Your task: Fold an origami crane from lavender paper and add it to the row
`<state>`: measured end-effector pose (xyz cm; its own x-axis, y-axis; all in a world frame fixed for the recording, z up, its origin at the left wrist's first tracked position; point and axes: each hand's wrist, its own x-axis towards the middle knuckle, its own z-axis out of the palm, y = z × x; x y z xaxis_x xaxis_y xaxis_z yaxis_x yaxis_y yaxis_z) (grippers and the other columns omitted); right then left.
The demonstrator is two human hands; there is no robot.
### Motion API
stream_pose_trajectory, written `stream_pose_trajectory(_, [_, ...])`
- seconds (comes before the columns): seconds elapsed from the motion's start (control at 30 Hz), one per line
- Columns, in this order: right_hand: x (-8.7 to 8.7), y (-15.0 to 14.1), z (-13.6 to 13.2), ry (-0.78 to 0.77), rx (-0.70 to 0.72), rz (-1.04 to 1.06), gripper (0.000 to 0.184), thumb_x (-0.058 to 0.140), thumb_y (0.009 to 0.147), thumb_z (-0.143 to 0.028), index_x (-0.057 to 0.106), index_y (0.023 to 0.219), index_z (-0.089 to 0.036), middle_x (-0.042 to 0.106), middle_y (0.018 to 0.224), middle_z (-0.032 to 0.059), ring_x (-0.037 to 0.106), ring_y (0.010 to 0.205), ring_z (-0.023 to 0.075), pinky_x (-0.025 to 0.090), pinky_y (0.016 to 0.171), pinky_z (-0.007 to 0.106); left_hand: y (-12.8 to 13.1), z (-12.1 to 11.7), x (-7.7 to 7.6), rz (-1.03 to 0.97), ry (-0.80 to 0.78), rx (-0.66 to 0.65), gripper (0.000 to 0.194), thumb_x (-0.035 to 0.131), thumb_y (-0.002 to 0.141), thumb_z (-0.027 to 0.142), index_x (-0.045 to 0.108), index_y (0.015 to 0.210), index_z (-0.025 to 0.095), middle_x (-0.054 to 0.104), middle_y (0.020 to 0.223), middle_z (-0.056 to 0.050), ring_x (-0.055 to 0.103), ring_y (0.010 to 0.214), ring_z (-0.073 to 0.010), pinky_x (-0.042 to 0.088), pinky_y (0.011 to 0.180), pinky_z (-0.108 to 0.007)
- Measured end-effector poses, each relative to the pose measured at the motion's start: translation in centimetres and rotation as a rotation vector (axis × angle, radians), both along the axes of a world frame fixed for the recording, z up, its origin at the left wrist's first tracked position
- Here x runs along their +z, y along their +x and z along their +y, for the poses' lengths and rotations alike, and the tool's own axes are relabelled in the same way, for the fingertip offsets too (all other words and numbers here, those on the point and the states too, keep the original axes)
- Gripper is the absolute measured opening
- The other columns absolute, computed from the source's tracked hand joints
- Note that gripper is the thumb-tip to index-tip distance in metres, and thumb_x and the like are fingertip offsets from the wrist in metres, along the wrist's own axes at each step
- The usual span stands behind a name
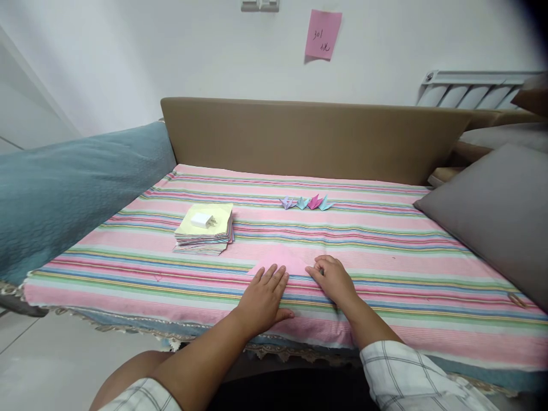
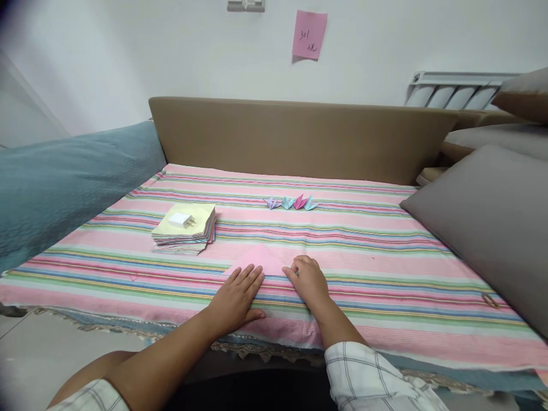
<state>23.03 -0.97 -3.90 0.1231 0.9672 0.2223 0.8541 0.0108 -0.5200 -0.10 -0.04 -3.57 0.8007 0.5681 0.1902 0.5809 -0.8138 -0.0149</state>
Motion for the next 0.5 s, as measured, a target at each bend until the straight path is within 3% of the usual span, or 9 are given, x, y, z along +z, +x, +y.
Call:
stream_pose_trajectory(0.23, [0.0, -0.1, 0.0, -0.003, 0.003, 0.002, 0.027, 0.051, 0.081, -0.038, 0.05, 0.059, -0.022, 0.059, 0.088, 0.006, 0.051, 0.099, 0.0233, 0.038, 0.088, 0.036, 0.0, -0.1, 0.0, 0.008, -0.005, 0.006, 0.081, 0.038, 0.079, 0.069, 0.029, 0.14, 0.018, 0.029, 0.146, -0.011, 0.023, 0.135, -0.0303, 0.02, 0.109, -0.048])
stream_pose_trajectory(0.5, [0.5, -1.6, 0.2, 0.009, -0.093, 0.127, 0.033, 0.05, 0.08, -0.049, 0.065, 0.07, -0.022, 0.056, 0.111, 0.0066, 0.046, 0.108, 0.0246, 0.035, 0.091, 0.038, -0.2, 0.1, -0.1, 0.041, 0.025, -0.016, 0.08, 0.034, 0.081, 0.07, 0.027, 0.141, 0.017, 0.028, 0.147, -0.011, 0.022, 0.136, -0.0293, 0.02, 0.109, -0.047])
